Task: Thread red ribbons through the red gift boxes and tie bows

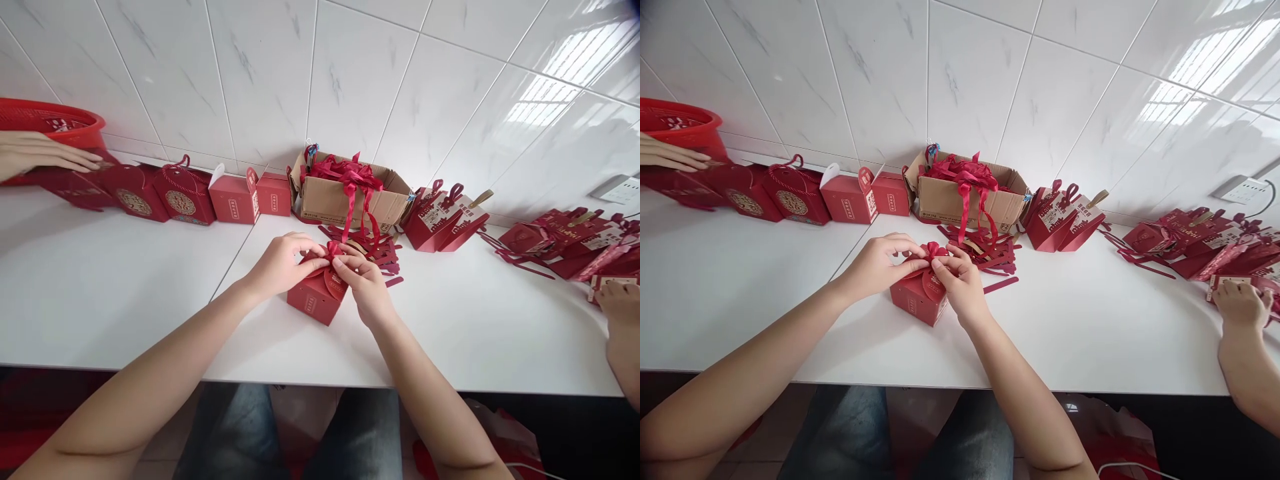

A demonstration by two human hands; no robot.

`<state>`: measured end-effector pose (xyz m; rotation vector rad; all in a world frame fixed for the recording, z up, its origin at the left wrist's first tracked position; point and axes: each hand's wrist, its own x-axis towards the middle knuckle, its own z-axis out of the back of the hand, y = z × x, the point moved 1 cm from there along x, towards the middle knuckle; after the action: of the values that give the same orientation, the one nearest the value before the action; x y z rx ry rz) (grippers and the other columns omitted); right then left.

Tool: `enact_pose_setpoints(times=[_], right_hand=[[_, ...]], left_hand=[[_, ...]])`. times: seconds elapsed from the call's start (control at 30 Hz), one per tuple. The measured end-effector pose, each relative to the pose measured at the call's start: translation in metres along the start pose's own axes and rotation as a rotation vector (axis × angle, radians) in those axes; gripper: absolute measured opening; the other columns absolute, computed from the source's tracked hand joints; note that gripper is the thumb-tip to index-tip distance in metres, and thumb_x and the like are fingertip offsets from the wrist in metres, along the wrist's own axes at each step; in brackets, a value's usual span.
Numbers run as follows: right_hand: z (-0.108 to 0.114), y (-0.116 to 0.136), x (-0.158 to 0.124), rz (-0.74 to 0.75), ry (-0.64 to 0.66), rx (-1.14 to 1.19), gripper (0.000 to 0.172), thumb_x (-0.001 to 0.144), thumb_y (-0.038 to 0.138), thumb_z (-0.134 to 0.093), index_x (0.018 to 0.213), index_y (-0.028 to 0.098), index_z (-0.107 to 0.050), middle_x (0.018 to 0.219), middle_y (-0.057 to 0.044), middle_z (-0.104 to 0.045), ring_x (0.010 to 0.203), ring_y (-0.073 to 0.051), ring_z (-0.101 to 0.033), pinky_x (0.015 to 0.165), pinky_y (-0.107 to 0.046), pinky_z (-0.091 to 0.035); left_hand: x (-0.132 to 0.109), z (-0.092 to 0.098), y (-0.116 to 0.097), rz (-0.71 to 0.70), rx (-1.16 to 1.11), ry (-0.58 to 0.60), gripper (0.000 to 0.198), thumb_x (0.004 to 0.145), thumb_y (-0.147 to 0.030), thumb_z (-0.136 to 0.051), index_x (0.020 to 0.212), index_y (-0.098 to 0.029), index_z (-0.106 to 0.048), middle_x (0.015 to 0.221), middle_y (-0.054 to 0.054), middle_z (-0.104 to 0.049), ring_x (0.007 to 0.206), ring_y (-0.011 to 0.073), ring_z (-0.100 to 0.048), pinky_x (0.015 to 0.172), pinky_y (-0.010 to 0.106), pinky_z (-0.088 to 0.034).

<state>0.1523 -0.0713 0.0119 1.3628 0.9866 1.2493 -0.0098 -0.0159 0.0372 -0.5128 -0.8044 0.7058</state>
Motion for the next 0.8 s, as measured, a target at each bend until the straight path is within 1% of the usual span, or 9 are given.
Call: enact_pose_setpoints(times=[0.07,0.13,0.2,0.3,0.4,0.5,0.63,0.73,0.8], right_hand=[[0.001,0.001,-0.001,-0.003,0.038,-0.043,0.021,0.082,0.044,-0.063,0.086,0.027,-0.075,0.124,-0.006,-0.062,0.136,-0.025,-0.04,0.112,-0.043,-0.034],[0.004,0.003,-0.001,-0.016,0.069,-0.061,0.025,0.083,0.047,-0.061,0.091,0.027,-0.074,0.123,-0.005,-0.063,0.128,-0.025,-0.048,0.108,-0.042,-0.038],[0.007,0.004,0.0,-0.027,0.089,-0.047,0.028,0.084,0.048,-0.06,0.095,0.025,-0.072,0.116,-0.005,-0.066,0.116,-0.024,-0.057,0.102,-0.04,-0.043],[0.011,0.003,0.003,-0.032,0.093,-0.02,0.03,0.085,0.048,-0.057,0.098,0.022,-0.067,0.106,-0.005,-0.068,0.103,-0.022,-0.062,0.094,-0.037,-0.047],[0.015,-0.001,0.007,0.045,0.024,-0.091,0.028,0.085,0.042,-0.057,0.106,0.023,-0.058,0.115,-0.007,-0.066,0.107,-0.021,-0.061,0.091,-0.036,-0.048],[0.018,-0.005,0.011,0.187,-0.013,-0.298,0.031,0.084,0.033,-0.058,0.113,0.024,-0.054,0.116,-0.008,-0.066,0.11,-0.021,-0.06,0.092,-0.038,-0.046],[0.025,-0.004,0.013,0.347,-0.073,-0.539,0.017,0.082,0.027,-0.059,0.097,0.023,-0.064,0.095,-0.005,-0.071,0.087,-0.021,-0.065,0.082,-0.037,-0.049],[0.033,0.002,0.009,0.502,-0.066,-0.645,0.007,0.081,0.027,-0.062,0.082,0.023,-0.067,0.077,-0.003,-0.069,0.067,-0.016,-0.06,0.068,-0.032,-0.048],[0.038,0.006,0.005,0.57,0.032,-0.661,0.022,0.083,0.032,-0.063,0.065,0.021,-0.064,0.056,0.001,-0.06,0.052,-0.012,-0.051,0.056,-0.028,-0.043]], left_hand=[[0.004,0.002,0.005,0.018,-0.019,0.013,0.016,0.079,-0.036,-0.067,0.081,-0.021,-0.073,0.086,0.004,-0.071,0.085,0.0206,-0.063,0.077,0.034,-0.049],[0.008,0.004,0.009,0.026,-0.038,0.033,0.017,0.079,-0.036,-0.066,0.079,-0.021,-0.074,0.086,0.004,-0.072,0.082,0.0201,-0.063,0.074,0.033,-0.05],[0.01,0.005,0.011,0.027,-0.043,0.043,0.017,0.079,-0.036,-0.065,0.077,-0.021,-0.073,0.084,0.004,-0.072,0.077,0.0189,-0.062,0.071,0.032,-0.049],[0.011,0.006,0.01,0.021,-0.036,0.047,0.017,0.079,-0.034,-0.063,0.077,-0.02,-0.072,0.084,0.005,-0.071,0.077,0.0185,-0.062,0.069,0.031,-0.048],[0.009,0.005,0.009,0.028,-0.038,0.057,0.015,0.079,-0.031,-0.061,0.078,-0.019,-0.07,0.086,0.005,-0.07,0.08,0.0191,-0.062,0.066,0.03,-0.047],[0.007,0.005,0.01,0.032,-0.057,0.056,0.013,0.079,-0.028,-0.06,0.081,-0.019,-0.069,0.09,0.005,-0.071,0.085,0.0194,-0.063,0.07,0.03,-0.048],[0.005,0.002,0.012,0.031,-0.093,0.035,0.012,0.081,-0.026,-0.058,0.084,-0.019,-0.067,0.092,0.003,-0.071,0.085,0.0183,-0.065,0.077,0.03,-0.05],[0.004,0.001,0.013,0.069,-0.127,0.044,0.012,0.081,-0.027,-0.058,0.084,-0.018,-0.066,0.092,0.004,-0.071,0.084,0.0182,-0.065,0.076,0.031,-0.052],[0.004,0.0,0.013,0.1,-0.159,0.064,0.012,0.082,-0.028,-0.058,0.084,-0.018,-0.064,0.091,0.004,-0.07,0.083,0.0182,-0.065,0.075,0.031,-0.053]])
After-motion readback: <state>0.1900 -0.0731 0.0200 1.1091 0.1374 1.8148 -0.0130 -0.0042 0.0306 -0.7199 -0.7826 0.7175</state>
